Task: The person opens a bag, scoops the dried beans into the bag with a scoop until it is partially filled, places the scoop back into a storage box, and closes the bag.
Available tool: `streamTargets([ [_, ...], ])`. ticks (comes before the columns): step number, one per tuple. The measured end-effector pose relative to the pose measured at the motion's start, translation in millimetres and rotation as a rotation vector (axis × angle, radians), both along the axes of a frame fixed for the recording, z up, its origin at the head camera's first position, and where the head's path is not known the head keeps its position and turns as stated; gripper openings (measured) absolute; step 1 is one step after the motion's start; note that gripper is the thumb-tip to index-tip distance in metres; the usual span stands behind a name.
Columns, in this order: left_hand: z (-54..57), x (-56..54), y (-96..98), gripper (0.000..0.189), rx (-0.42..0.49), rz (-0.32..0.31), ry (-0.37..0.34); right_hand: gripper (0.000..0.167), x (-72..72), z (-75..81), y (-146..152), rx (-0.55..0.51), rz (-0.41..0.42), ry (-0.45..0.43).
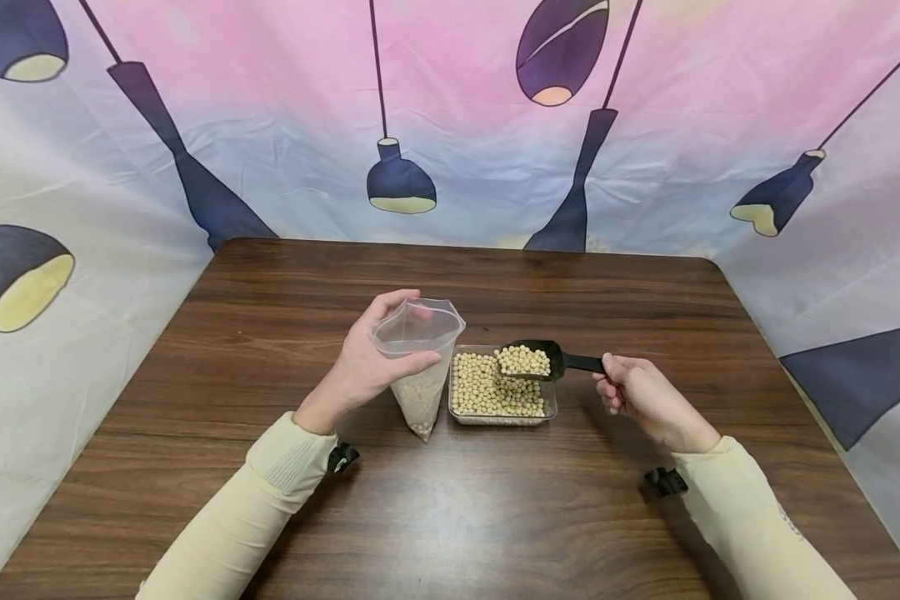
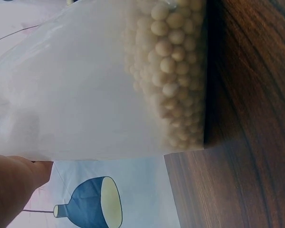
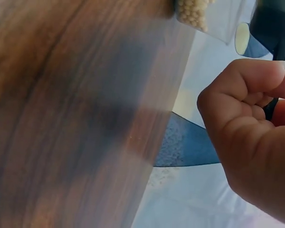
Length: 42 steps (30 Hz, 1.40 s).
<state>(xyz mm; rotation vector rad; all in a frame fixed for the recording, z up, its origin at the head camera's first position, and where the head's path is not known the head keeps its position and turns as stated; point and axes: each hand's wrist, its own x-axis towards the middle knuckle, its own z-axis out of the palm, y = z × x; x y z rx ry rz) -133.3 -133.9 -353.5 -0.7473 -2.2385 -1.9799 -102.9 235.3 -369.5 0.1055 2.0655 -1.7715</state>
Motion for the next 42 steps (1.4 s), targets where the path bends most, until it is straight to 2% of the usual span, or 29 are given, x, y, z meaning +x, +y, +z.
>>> streamTargets([
  [11,0.6,-0.6,0.3,0.073,-0.018,0.012,-0.012,0.035,-5.0,18.3,0.3,-0.152,-0.041,0.054],
  [22,1.3,-1.3,1.1,0.075,-0.023,0.007,-0.014,0.04,-15.5,56.2,-24.3,-0.223,-0.029,0.15],
  [27,2.0,-1.1,1.3,0.077,-0.026,0.002,-0.023,0.041,-19.7,71.3,-40.3,-0.213,-0.025,0.196],
  [35,2.5,-1.8,1.5,0.077,-0.032,-0.005,-0.025,0.041,-24.9,86.0,-60.8,-0.211,-0.027,0.262],
  [42,2.7,-1.7,1.5,0.077,-0.029,0.005,-0.047,0.036,-28.2,94.4,-78.5,-0.104,-0.024,0.344],
])
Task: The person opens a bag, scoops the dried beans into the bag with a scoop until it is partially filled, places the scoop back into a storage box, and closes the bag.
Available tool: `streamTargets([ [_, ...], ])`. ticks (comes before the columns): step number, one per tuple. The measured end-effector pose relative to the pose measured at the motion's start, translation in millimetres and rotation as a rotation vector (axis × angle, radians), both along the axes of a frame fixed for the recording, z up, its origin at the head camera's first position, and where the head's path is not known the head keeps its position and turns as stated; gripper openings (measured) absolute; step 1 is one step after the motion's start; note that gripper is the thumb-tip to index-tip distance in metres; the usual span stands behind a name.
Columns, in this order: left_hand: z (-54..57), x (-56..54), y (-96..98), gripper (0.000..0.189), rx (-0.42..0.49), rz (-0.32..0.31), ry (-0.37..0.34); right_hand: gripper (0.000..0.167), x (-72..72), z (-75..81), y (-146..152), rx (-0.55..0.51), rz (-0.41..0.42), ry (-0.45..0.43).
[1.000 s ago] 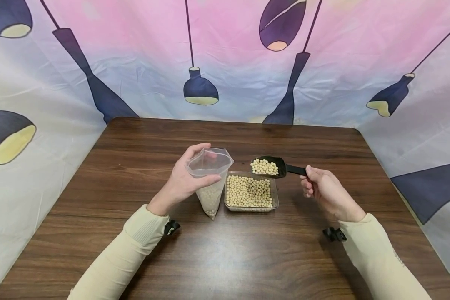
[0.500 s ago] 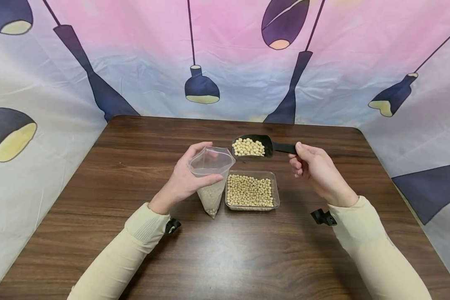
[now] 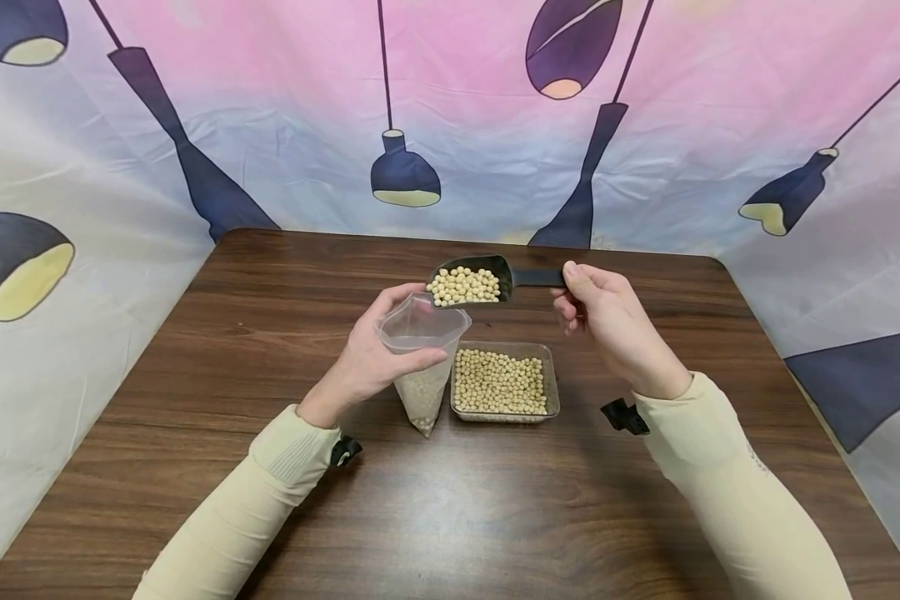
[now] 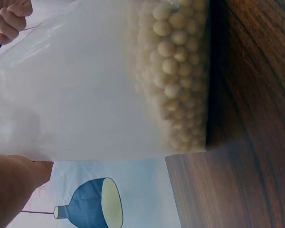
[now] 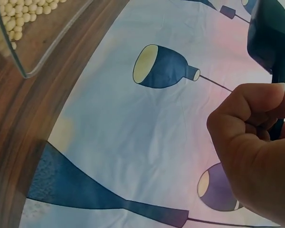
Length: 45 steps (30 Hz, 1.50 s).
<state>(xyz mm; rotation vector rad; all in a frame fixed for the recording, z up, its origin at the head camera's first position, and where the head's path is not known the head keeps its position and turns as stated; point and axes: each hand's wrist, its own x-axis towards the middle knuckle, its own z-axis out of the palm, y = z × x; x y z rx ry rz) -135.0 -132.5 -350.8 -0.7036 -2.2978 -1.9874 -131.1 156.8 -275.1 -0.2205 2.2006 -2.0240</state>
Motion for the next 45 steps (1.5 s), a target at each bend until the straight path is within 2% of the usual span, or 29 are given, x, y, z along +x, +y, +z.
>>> streamTargets([
  [9,0.9,1.3,-2.1,0.077,-0.036,0.035,-0.022,0.037,-1.8,5.7,-8.0,0.092,-0.032,0.102],
  [19,0.6,1.1,-2.9,0.077,-0.034,0.031,-0.015,0.039,0.6,11.4,-8.5,0.202,-0.053,0.191],
  [25,0.3,0.6,-2.7,0.078,-0.032,0.029,-0.01,0.039,2.0,12.6,-7.2,0.233,-0.074,0.229],
  [32,-0.9,0.4,-3.0,0.079,-0.042,0.033,0.025,0.041,5.5,13.9,-5.2,0.289,-0.077,0.323],
  [39,-0.8,1.4,-3.7,0.077,-0.047,0.036,0.017,0.04,12.9,16.9,-8.2,0.358,-0.113,0.422],
  [45,-1.0,1.0,-3.8,0.077,-0.049,0.042,0.014,0.039,19.4,18.6,-13.2,0.445,-0.166,0.557],
])
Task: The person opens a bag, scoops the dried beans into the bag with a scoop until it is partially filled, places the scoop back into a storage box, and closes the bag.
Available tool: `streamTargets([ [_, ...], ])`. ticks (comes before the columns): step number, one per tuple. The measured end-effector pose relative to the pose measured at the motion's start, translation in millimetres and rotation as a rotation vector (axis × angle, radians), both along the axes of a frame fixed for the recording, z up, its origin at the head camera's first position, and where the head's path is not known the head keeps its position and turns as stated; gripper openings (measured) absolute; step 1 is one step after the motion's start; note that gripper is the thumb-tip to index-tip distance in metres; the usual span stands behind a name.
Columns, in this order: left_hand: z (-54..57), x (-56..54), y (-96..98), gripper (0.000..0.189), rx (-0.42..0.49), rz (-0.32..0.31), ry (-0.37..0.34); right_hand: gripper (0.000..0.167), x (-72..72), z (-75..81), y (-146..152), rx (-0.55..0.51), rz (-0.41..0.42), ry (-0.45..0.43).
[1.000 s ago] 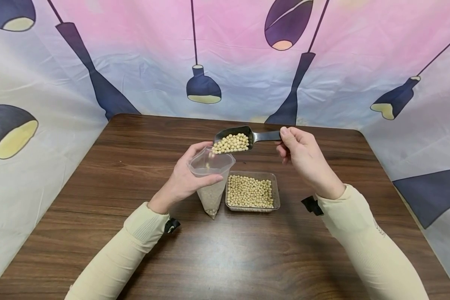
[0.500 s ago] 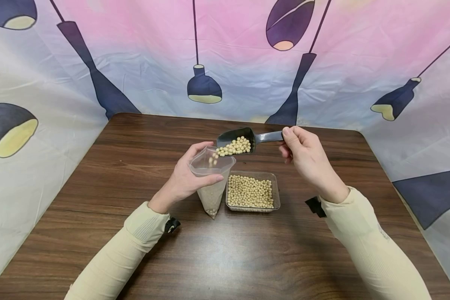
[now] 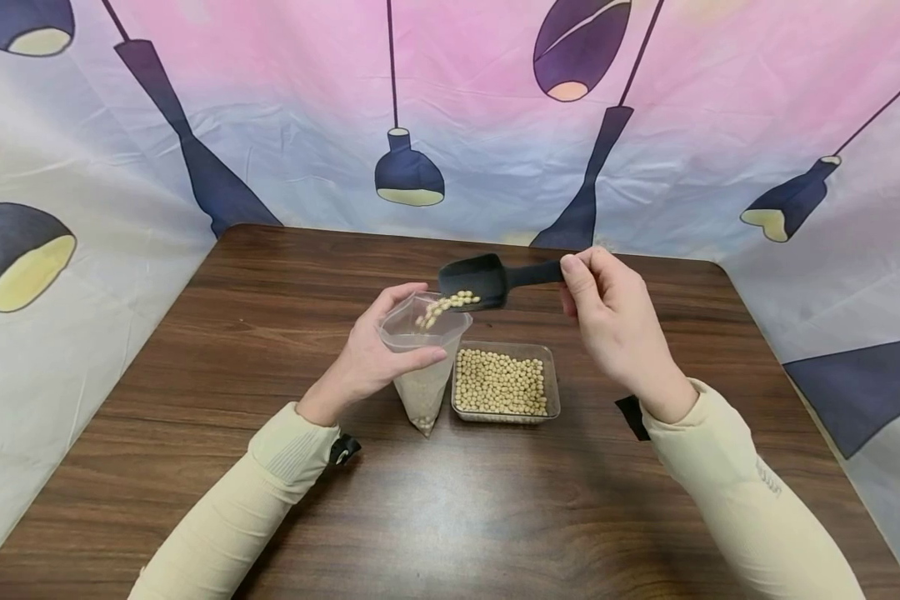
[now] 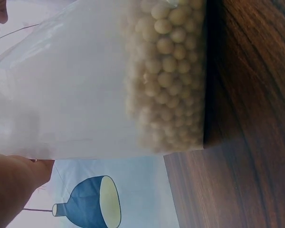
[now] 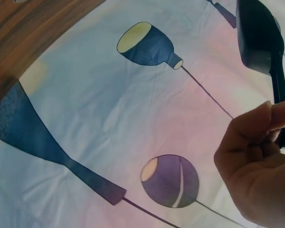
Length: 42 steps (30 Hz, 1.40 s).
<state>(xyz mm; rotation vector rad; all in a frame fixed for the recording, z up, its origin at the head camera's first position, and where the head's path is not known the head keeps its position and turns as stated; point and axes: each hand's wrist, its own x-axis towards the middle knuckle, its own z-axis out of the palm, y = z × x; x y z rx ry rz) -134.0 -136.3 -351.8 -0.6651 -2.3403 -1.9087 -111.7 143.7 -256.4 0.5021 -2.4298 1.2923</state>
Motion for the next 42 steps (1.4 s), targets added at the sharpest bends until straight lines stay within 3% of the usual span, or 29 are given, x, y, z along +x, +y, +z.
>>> streamTargets([
  [9,-0.4,-0.5,0.2,0.076,0.049,-0.044,0.013,0.02,11.4,1.2,-3.4,0.067,-0.006,0.272],
  [13,-0.7,0.3,0.3,0.074,0.057,-0.04,0.007,0.019,17.8,3.9,3.7,0.076,-0.068,0.336],
  [15,-1.3,0.8,-0.1,0.072,0.063,-0.035,0.001,0.022,21.5,3.7,10.2,0.108,-0.114,0.292],
  [19,-2.6,2.6,-1.4,0.068,0.074,-0.027,-0.01,0.03,25.2,-7.7,22.9,0.264,-0.189,0.109],
  [23,-2.9,2.6,-1.1,0.068,0.087,-0.04,-0.009,0.034,24.9,-31.5,29.9,0.425,-0.206,-0.057],
  [27,-2.7,1.7,-0.2,0.067,0.1,-0.054,-0.013,0.033,24.7,-54.0,31.0,0.513,-0.219,-0.115],
  [32,-3.9,2.2,-1.0,0.066,0.112,-0.06,-0.023,0.031,21.1,-70.0,29.4,0.549,-0.234,-0.133],
  [42,-5.3,0.9,-1.8,0.066,0.121,-0.064,-0.012,0.04,9.7,-87.8,44.2,0.497,-0.185,-0.348],
])
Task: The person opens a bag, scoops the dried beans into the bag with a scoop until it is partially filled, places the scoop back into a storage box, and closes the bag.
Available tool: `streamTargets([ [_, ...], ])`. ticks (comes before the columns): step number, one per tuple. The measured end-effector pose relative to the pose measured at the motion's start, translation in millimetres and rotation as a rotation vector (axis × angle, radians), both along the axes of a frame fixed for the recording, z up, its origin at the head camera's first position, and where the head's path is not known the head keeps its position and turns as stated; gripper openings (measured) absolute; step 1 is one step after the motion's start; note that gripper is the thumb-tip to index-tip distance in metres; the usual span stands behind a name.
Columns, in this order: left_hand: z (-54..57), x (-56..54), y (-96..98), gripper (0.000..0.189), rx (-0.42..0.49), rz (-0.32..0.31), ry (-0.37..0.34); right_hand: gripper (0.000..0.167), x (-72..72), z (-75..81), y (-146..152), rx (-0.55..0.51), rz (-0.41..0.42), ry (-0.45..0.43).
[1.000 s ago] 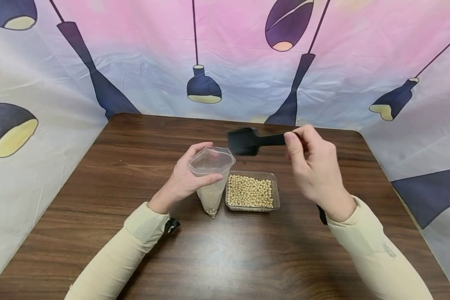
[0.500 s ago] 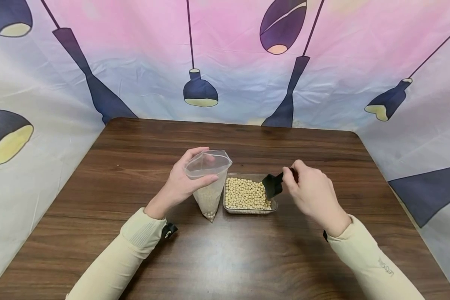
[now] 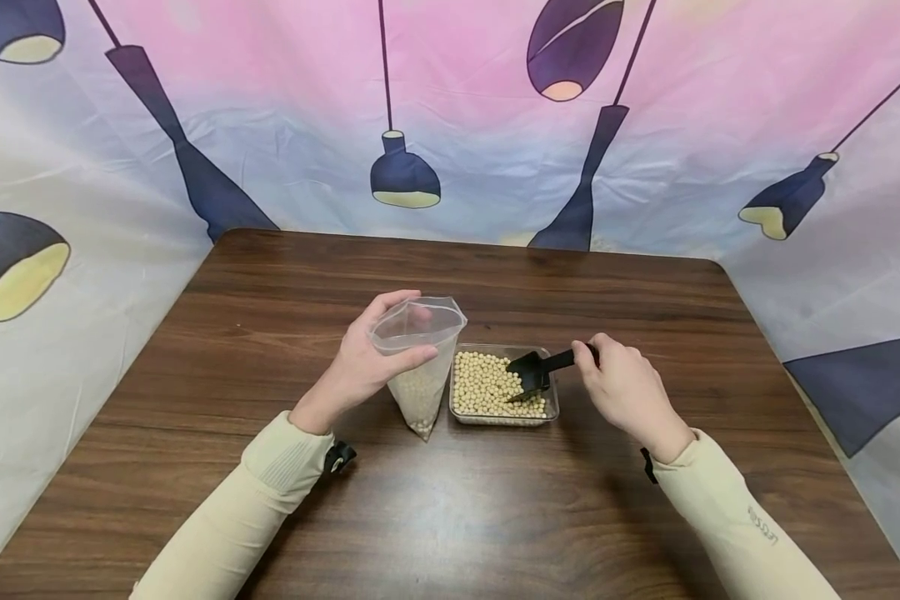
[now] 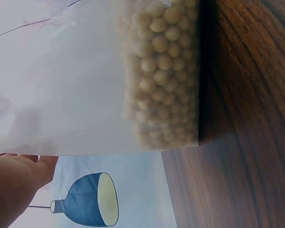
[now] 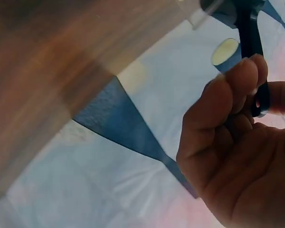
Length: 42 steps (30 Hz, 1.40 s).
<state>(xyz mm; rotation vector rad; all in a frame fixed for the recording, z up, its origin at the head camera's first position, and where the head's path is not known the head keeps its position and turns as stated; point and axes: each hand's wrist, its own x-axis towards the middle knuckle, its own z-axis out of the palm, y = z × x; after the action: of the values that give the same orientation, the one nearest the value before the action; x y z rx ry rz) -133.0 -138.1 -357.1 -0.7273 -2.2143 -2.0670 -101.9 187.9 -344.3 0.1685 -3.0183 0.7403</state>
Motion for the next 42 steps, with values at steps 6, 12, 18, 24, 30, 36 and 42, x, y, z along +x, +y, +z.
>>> streamTargets([
  [6,-0.2,-0.7,1.3,0.067,0.009,-0.01,0.002,0.043,-2.3,-16.3,7.4,-0.034,-0.009,-0.107],
  [12,-0.4,-1.7,2.9,0.067,0.007,-0.006,0.002,0.043,-2.8,-31.2,6.0,-0.045,0.02,-0.152],
  [18,0.2,-1.5,3.3,0.066,0.008,-0.005,0.003,0.045,-4.2,-35.7,4.7,-0.099,0.09,-0.195],
  [24,0.6,-1.9,2.5,0.067,0.012,-0.01,-0.003,0.043,-6.2,-37.9,6.5,-0.354,0.078,-0.327],
  [30,-0.6,-2.0,1.4,0.069,-0.009,0.002,-0.006,0.039,-7.7,-40.0,8.7,-0.59,0.034,-0.386],
  [36,-1.4,-2.2,0.0,0.072,-0.021,0.008,0.011,0.037,-11.9,-41.0,15.4,-0.708,-0.004,-0.459],
  [42,0.4,-2.1,-0.1,0.075,-0.03,0.017,0.011,0.036,-16.5,-44.6,25.8,-0.752,-0.013,-0.507],
])
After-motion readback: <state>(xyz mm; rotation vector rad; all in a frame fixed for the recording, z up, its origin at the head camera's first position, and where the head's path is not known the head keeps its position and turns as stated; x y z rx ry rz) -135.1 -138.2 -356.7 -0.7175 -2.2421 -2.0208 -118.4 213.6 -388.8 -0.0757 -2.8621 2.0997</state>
